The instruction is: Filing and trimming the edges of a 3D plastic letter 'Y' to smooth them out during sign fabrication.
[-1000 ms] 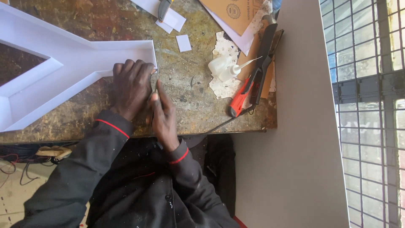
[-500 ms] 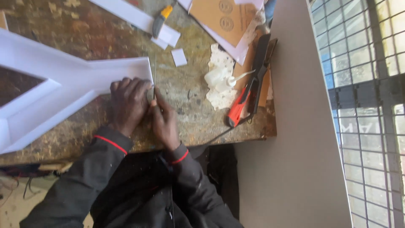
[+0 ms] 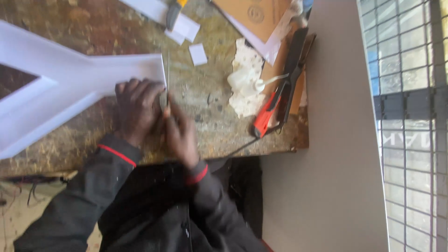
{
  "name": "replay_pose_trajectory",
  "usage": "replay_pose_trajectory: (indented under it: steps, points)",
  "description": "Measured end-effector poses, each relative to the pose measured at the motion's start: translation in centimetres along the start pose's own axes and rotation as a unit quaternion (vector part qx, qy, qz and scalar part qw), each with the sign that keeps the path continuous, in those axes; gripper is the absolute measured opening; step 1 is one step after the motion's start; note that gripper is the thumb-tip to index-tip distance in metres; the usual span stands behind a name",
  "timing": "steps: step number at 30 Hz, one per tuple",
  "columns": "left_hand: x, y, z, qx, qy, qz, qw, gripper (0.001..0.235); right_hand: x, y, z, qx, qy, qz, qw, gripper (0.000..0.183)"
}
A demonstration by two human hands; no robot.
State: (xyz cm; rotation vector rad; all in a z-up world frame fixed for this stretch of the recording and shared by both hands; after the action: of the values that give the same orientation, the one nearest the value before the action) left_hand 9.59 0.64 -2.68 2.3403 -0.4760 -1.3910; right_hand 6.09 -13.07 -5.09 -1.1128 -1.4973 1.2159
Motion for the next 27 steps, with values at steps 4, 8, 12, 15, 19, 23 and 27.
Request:
replay_pose_trajectory:
  steps: [4,8,12,15,19,23,27]
  points:
    - [-0.6,0.4,-0.3,0.026,0.041,-0.026,0.998,0.015,0.5,-3.0,0.8,-0.032,-0.015,0.02,0.999,0.053]
    - [0.6,-0.5,0.3,0.018,0.032,-0.029,0.999,0.01,0.3,-1.1,0.6,-0.01,-0.012,0.022,1.0,0.056]
    - [-0.9,0.4,-0.2,0.033,0.058,-0.017,0.998,0.012,0.3,-1.5,0.1,-0.046,-0.005,0.019,0.999,0.055]
    - [-0.6,0.2,-1.1,0.021,0.055,-0.007,0.998,0.017,0.8,-2.5,3.2,0.004,0.002,-0.002,1.0,0.057]
    - [-0.7,1.0,0.8,0.012,0.007,-0.001,1.0,0.024,0.6,-2.2,7.1,0.028,0.004,-0.002,1.0,0.056]
    - [0.5,-0.5,-0.2,-0.001,0.019,-0.001,1.0,0.023,1.1,-1.5,2.7,-0.008,-0.008,-0.012,1.0,0.055]
    - [-2.0,2.1,0.1,0.014,0.018,-0.026,0.999,0.018,-0.2,-0.8,-0.5,-0.055,-0.045,0.047,0.996,0.053]
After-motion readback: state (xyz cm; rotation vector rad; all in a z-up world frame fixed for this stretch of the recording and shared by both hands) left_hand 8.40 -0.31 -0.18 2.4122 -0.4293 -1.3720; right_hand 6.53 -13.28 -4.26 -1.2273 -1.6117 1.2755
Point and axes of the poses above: each hand's wrist, its own z-axis away from the middle knuckle, its own x-axis out of the palm, y = z × x, the point moved 10 cm from there along -z, towards the middle knuckle, and after that the axes turned 12 degrees about -x, right-handed, at the moved point
